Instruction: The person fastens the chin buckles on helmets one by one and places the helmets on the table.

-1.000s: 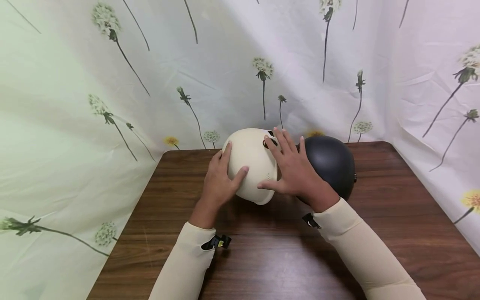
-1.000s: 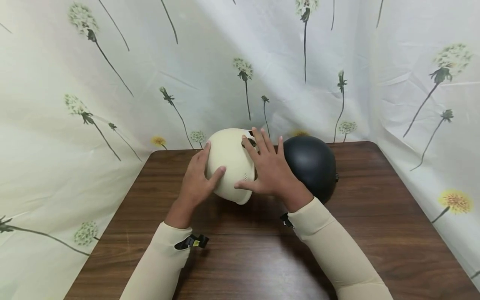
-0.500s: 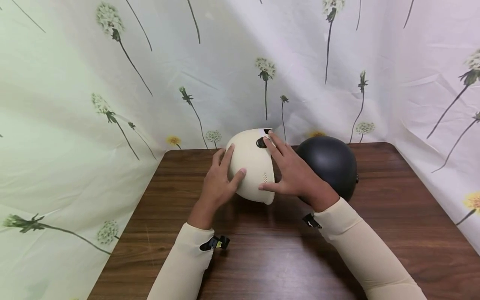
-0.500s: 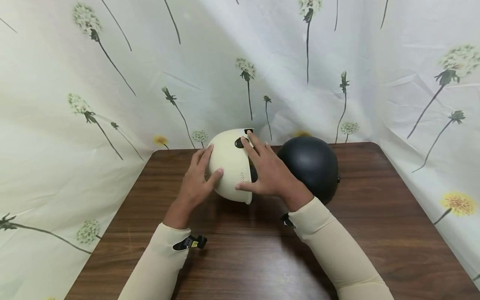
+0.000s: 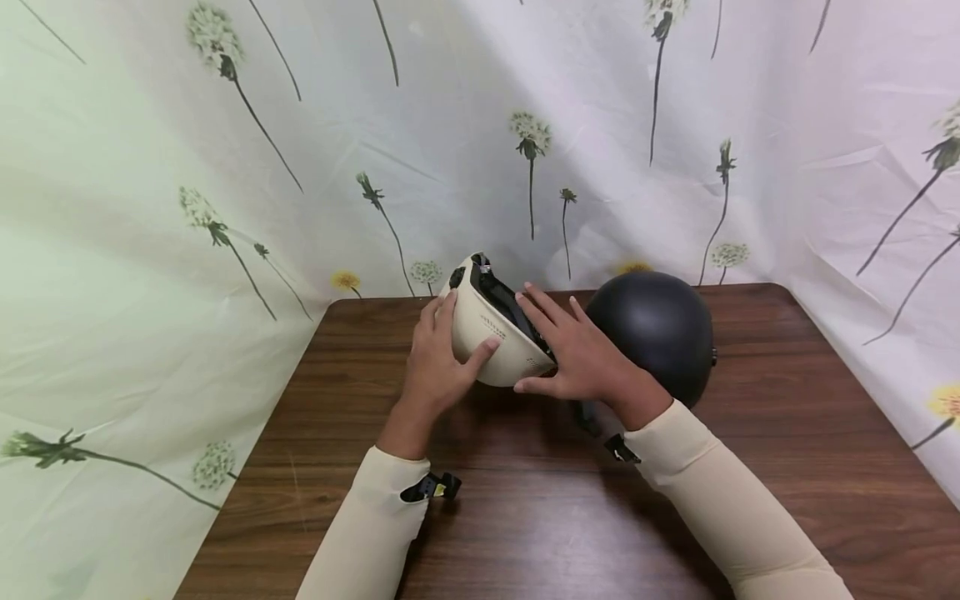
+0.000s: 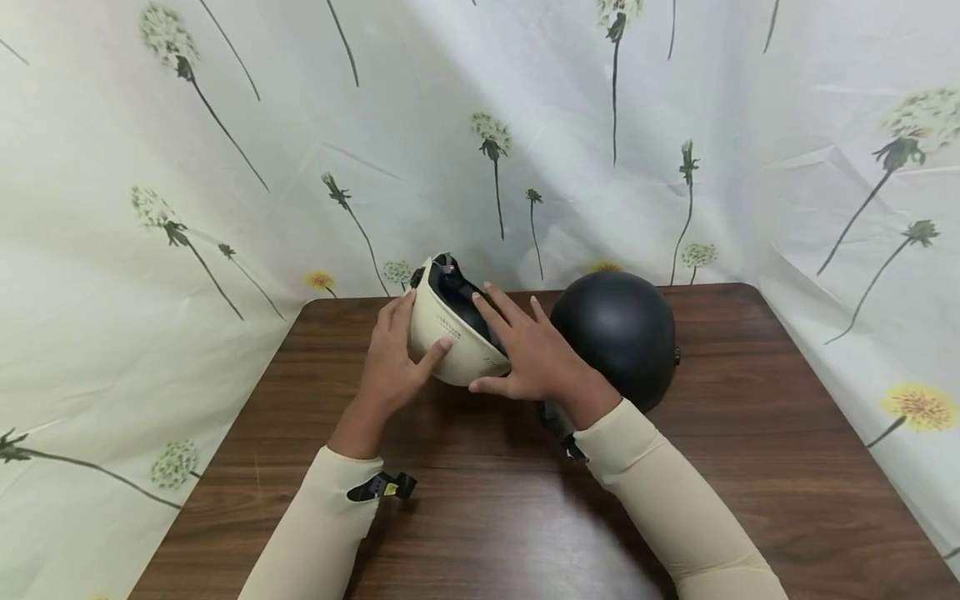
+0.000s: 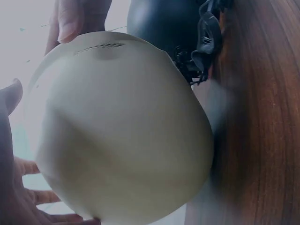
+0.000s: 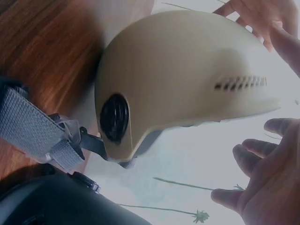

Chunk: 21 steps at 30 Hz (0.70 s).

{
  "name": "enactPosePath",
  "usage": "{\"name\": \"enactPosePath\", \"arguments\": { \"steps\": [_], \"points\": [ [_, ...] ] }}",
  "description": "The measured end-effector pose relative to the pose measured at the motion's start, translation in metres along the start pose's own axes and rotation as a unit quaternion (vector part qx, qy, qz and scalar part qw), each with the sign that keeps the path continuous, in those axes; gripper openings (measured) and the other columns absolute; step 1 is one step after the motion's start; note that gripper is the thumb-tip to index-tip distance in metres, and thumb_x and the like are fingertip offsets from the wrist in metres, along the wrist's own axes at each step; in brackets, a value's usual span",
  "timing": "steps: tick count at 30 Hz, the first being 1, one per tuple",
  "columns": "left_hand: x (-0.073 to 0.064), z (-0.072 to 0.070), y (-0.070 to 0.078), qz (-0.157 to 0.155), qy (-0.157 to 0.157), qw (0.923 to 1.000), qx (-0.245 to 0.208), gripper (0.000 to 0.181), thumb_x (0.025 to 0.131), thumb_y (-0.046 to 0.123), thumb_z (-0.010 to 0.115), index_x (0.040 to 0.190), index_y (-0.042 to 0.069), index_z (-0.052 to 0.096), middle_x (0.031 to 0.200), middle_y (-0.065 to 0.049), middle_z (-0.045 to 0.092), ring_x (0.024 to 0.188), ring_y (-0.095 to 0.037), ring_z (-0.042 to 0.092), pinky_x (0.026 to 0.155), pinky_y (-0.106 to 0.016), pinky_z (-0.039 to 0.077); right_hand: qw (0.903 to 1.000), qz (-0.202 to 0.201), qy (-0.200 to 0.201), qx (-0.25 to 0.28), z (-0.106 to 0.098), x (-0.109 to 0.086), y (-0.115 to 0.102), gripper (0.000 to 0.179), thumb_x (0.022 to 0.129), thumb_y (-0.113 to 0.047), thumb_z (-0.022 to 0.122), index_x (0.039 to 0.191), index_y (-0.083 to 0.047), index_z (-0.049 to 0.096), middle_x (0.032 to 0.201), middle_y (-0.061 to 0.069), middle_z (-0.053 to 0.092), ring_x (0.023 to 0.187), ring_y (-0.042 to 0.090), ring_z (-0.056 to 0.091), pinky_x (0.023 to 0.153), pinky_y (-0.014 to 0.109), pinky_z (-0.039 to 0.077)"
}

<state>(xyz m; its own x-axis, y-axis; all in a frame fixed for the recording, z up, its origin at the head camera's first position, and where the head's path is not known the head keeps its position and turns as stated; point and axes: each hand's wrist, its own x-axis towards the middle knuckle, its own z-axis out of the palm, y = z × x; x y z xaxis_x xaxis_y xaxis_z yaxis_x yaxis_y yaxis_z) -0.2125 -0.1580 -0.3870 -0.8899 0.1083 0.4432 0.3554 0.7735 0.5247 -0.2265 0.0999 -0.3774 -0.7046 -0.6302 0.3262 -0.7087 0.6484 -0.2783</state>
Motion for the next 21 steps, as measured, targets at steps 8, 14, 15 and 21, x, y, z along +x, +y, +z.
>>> {"name": "enactPosePath", "arguments": {
  "steps": [8,14,15,21],
  "points": [
    [0.001,-0.004,0.002,-0.008,0.037,0.999,-0.021,0.098,0.094,0.074,0.057,0.161,0.007,0.035,0.146,-0.024,0.046,0.125,-0.039,0.052,0.099,-0.058,0.049,0.9998,-0.017,-0.011,0.003,0.005,0.001,-0.006,0.115,0.089,-0.074,0.068,0.171,-0.02,0.008,0.178,0.006,0.004,0.158,0.03,0.029,0.122,0.07,0.017],
    [0.005,-0.01,0.006,-0.044,0.027,0.9987,-0.003,0.109,0.09,0.087,0.049,0.171,0.027,0.008,0.154,-0.024,0.035,0.131,-0.045,0.046,0.097,-0.065,0.048,0.9997,-0.02,-0.009,-0.006,0.004,0.0,-0.007,0.117,0.087,-0.073,0.071,0.171,-0.016,0.011,0.177,0.009,0.006,0.157,0.032,0.031,0.122,0.07,0.018],
    [0.006,-0.012,0.007,-0.045,0.024,0.9987,0.0,0.108,0.09,0.086,0.05,0.171,0.028,0.008,0.157,-0.023,0.032,0.134,-0.046,0.044,0.099,-0.067,0.047,0.9997,-0.02,-0.009,-0.006,0.004,0.0,-0.007,0.118,0.087,-0.072,0.072,0.171,-0.016,0.012,0.177,0.009,0.007,0.157,0.032,0.031,0.121,0.071,0.018],
    [0.005,-0.018,0.006,-0.05,0.008,0.9987,0.006,0.102,0.093,0.073,0.061,0.171,0.024,0.015,0.166,-0.019,0.025,0.143,-0.052,0.037,0.103,-0.073,0.042,0.9997,-0.016,-0.015,-0.011,0.004,-0.002,-0.007,0.119,0.086,-0.075,0.07,0.171,-0.018,0.009,0.178,0.006,0.004,0.158,0.031,0.03,0.121,0.071,0.018]
  ]
}}
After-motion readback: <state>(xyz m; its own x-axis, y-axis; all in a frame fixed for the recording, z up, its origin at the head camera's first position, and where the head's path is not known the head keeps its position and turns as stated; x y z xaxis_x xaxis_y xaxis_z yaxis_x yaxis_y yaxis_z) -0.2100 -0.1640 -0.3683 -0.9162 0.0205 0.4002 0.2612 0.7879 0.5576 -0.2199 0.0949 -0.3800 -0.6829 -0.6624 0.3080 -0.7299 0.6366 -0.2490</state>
